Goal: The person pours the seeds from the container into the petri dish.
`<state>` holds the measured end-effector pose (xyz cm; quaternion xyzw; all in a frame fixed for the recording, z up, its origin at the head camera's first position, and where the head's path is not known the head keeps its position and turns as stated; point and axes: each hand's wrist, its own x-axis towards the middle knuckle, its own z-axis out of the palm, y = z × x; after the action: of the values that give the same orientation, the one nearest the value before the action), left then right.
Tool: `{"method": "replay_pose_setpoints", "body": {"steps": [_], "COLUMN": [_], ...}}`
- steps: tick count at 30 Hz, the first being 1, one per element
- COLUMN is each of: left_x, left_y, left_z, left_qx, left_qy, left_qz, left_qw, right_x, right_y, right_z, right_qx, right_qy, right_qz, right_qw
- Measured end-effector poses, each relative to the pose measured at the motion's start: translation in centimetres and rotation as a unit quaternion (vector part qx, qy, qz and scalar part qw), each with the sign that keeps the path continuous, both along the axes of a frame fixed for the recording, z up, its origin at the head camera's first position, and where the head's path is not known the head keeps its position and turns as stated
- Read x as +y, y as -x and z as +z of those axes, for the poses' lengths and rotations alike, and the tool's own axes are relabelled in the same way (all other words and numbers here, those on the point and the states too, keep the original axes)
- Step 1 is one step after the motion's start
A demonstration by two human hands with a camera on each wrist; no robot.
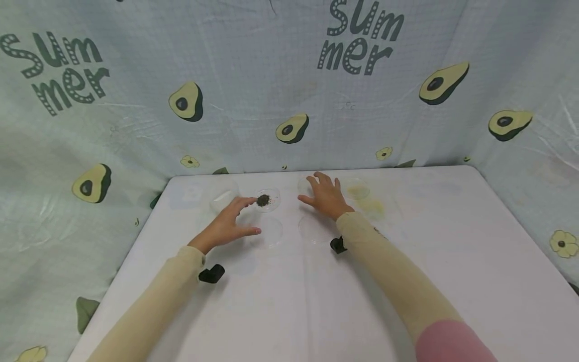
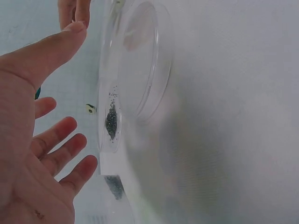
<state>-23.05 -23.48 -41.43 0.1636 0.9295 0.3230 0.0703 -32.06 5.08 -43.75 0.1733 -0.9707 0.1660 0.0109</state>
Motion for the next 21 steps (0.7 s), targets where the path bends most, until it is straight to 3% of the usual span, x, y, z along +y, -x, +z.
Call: {"method": "replay_pose_setpoints", "body": {"steps": [6, 21], "left_x": [0.4, 1.6], "left_y": [-0.1, 0.0], "left_z": [-0.8, -2.1], "left_qx": [-0.022, -0.007], "left_qy": [-0.001, 0.030], "left_qz": [-0.023, -0.068], "left_qw": [0.9995, 0.9972], "right_x": [0.7, 2.4], "right_y": [0.2, -0.1], "right_z": [-0.6, -0.3], "right_qx": [0.006, 0.004], "right_qy": [-0.011, -0.011], "right_qz": [-0.008, -0.020], "right_qw": [0.9999, 0.9997]}}
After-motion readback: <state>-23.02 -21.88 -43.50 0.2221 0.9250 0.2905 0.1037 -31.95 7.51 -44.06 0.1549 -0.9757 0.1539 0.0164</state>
